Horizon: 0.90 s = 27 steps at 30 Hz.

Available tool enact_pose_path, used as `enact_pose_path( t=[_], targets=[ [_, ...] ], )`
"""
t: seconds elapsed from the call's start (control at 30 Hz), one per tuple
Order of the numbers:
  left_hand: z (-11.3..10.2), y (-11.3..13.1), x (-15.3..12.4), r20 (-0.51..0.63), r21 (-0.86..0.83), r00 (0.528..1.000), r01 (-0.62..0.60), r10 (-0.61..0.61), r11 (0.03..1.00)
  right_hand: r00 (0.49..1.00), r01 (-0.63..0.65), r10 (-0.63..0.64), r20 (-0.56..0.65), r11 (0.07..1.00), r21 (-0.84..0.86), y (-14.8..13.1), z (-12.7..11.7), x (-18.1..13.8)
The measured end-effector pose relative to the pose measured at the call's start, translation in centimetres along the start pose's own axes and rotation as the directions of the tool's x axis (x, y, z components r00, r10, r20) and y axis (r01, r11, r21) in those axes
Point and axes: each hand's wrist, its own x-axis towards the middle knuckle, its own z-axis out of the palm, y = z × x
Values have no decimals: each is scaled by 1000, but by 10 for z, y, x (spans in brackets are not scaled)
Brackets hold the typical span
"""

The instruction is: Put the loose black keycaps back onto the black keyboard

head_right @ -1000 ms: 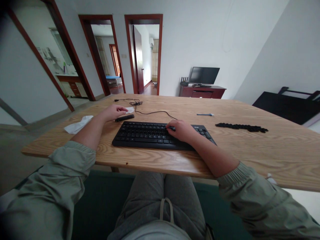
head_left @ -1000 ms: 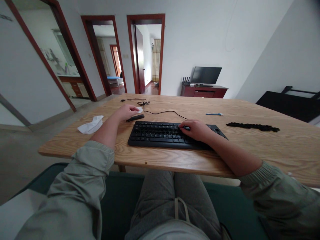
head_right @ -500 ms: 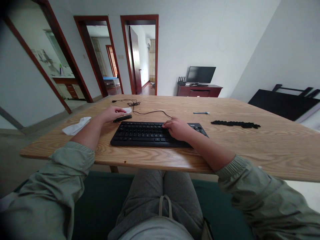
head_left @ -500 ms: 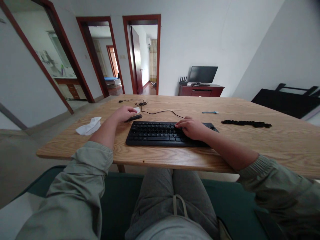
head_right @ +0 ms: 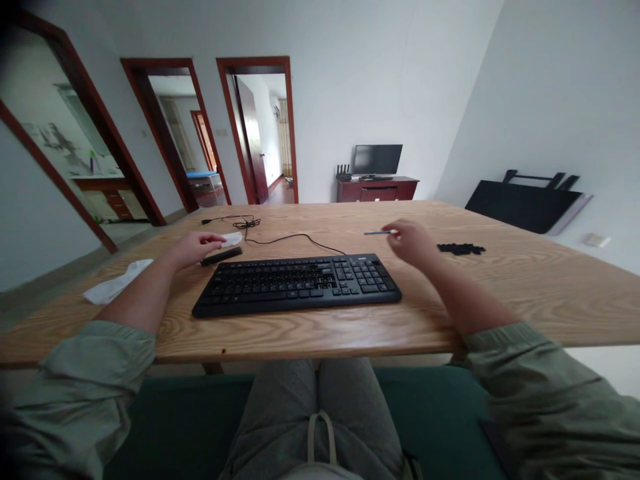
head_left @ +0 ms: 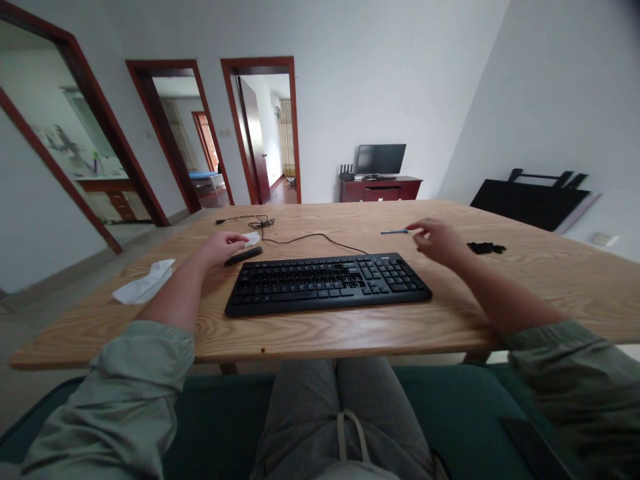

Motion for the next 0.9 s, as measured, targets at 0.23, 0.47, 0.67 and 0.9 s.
enact_pose_path(
  t=[0.23,0.47,0.67,0.9],
  targets=[
    [3,1,3,25,-2,1000,17,-17,1000,923,-278,326,203,932,-232,153,-19,-29],
    [2,2,0,18,18,999,39,-39,999,900,-250,327,290,929,-272,173,-6,-23],
    [2,0,0,28,-9,999,20,-20,1000,900,-224,298,318,942,-250,168,-11,-19],
    [0,6,-2,6,-26,1000,-9,10,1000,904,-149,186,385,981,-125,121,-16,-5]
  ],
)
